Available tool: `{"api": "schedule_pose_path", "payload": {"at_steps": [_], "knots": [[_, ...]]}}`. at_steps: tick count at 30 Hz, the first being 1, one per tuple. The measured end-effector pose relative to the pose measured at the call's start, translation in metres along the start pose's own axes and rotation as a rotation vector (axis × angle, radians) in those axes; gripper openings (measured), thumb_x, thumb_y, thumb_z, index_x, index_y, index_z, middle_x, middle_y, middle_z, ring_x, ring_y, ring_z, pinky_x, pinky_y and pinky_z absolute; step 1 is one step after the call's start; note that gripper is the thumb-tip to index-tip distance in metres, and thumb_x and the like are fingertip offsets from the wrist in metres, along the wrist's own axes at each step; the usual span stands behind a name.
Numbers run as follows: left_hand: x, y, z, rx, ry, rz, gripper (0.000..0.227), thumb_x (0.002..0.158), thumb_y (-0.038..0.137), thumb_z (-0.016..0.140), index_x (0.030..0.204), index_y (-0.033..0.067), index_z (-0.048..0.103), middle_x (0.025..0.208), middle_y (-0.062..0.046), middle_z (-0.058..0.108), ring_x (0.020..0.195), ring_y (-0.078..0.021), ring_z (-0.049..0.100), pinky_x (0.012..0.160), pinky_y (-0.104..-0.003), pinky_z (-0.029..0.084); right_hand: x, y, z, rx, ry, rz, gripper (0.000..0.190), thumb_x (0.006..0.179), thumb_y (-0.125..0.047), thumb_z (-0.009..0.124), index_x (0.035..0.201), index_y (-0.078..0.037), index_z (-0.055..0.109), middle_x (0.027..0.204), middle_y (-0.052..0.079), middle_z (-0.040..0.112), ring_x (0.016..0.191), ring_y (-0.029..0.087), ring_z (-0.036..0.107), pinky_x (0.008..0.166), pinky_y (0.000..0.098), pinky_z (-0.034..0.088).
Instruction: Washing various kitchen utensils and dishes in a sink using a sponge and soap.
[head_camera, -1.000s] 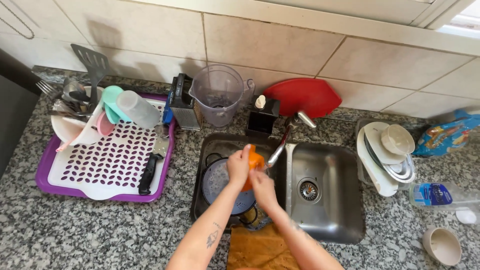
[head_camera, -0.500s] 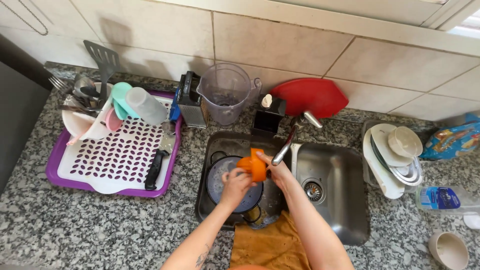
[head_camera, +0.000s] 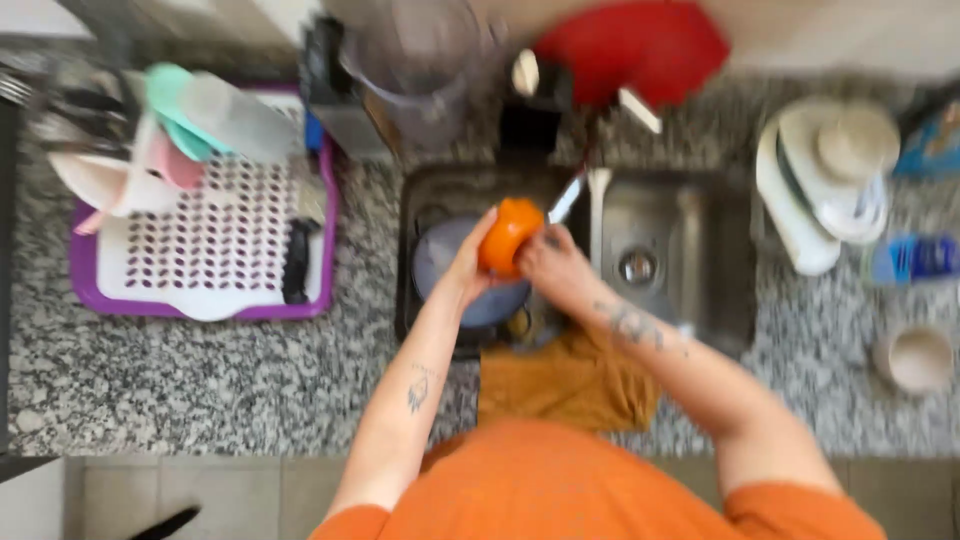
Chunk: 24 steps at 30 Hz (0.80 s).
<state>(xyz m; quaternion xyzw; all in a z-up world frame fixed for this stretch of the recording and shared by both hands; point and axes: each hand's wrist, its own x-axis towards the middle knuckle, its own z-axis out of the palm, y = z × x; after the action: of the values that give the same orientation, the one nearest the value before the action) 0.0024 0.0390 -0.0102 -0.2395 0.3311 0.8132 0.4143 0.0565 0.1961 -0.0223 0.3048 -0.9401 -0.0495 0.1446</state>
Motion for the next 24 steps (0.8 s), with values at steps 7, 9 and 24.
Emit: {"api": "schedule_pose_path", "payload": {"at_steps": [7, 9, 24], "knots": [[0.009, -0.006, 0.047, 0.085, -0.008, 0.062, 0.091, 0.075, 0.067, 0.062, 0.138, 0.0055, 0.038, 0.135, -0.021, 0.04, 0.123, -0.0357, 0.04, 0.1, -0.062, 0.029, 0.02, 0.0, -0.038, 0.526, -0.088, 0.619, 0.006, 0.076, -0.004, 0.054, 0.079, -0.008, 0.053, 0.085, -0.001, 0.05, 0.087, 0.018, 0.047, 0.081, 0.0406, 0.033], [0.016, -0.004, 0.044, 0.079, -0.01, 0.07, 0.09, 0.075, 0.068, 0.061, 0.137, 0.0061, 0.041, 0.136, -0.02, 0.04, 0.127, -0.036, 0.039, 0.104, -0.059, 0.028, 0.029, -0.007, -0.043, 1.03, -0.15, 0.959, 0.009, 0.074, -0.002, 0.053, 0.07, -0.006, 0.047, 0.075, -0.003, 0.045, 0.071, 0.019, 0.047, 0.07, 0.0366, 0.037], [-0.013, 0.011, 0.059, 0.022, 0.173, 0.186, 0.085, 0.068, 0.067, 0.067, 0.125, 0.007, 0.049, 0.114, -0.017, 0.048, 0.104, -0.0323, 0.048, 0.088, -0.055, 0.043, 0.005, -0.018, 0.004, 1.278, -0.133, 1.011, 0.049, 0.084, -0.006, 0.058, 0.133, -0.017, 0.054, 0.127, 0.003, 0.058, 0.126, 0.018, 0.046, 0.105, 0.0344, 0.031]]}}
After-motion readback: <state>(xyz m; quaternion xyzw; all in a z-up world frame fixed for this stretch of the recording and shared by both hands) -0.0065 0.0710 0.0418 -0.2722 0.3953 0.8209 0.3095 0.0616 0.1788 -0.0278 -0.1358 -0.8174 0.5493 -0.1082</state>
